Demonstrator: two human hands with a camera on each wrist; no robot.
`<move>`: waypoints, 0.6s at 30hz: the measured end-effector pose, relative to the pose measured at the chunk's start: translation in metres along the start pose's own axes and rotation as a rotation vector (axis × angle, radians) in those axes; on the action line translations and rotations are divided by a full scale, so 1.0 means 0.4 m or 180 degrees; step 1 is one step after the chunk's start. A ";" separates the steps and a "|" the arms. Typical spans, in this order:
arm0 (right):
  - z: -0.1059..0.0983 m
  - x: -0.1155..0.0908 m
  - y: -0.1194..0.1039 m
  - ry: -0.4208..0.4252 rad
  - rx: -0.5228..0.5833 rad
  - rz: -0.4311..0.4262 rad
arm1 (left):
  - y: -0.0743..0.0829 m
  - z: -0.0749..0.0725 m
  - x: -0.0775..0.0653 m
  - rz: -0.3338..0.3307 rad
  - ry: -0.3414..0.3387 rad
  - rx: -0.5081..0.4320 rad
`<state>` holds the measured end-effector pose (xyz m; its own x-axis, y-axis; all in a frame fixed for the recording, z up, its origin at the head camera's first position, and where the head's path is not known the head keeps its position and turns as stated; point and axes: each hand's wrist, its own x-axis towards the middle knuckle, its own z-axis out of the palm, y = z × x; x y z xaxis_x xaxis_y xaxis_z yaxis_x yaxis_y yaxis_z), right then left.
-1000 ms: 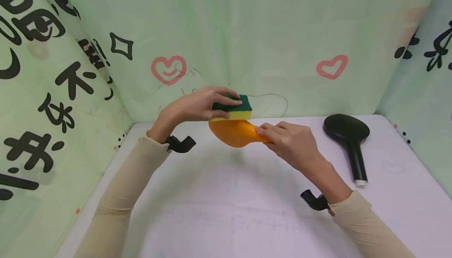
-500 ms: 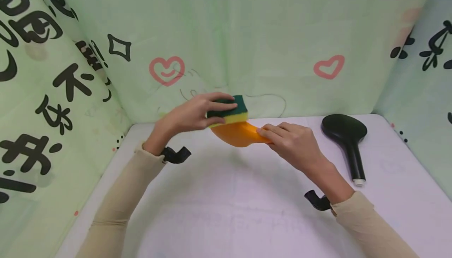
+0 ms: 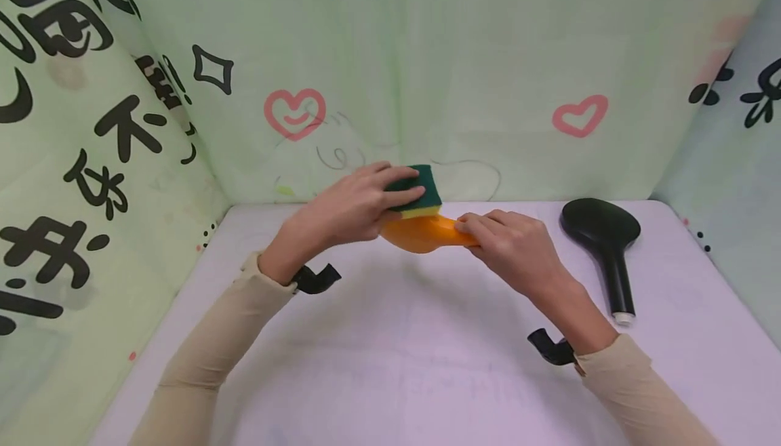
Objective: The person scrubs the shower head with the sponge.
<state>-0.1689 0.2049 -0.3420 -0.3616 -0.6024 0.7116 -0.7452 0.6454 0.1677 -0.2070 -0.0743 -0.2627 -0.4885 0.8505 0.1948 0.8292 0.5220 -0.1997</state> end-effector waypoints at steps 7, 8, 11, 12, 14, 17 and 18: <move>0.000 0.013 -0.012 -0.0115 -0.0141 0.0257 | 0.071 -0.016 0.040 0.0354 0.0132 0.0969; -0.003 0.015 -0.011 -0.0116 -0.0130 0.0302 | 0.066 -0.016 0.038 0.0313 0.0208 0.0962; -0.016 0.019 -0.006 -0.0103 -0.0011 0.0509 | 0.049 -0.003 0.027 0.0143 0.0610 0.0885; -0.021 0.021 -0.004 -0.0094 0.0044 0.0597 | 0.045 0.004 0.020 0.0064 0.0762 0.0842; -0.029 0.025 -0.001 -0.0061 0.0140 0.0780 | 0.046 0.023 0.010 -0.0080 0.1083 0.0712; -0.039 0.031 0.001 0.0037 0.0275 0.1039 | 0.074 0.062 0.010 -0.0099 0.1511 0.0557; -0.041 0.034 0.002 0.0081 0.0329 0.1123 | 0.087 0.075 0.013 -0.0058 0.1621 0.0559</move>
<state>-0.1652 0.2048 -0.3211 -0.5934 -0.3384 0.7303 -0.6302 0.7598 -0.1600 -0.1886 -0.0499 -0.2975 -0.2726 0.7253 0.6321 0.7427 0.5763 -0.3410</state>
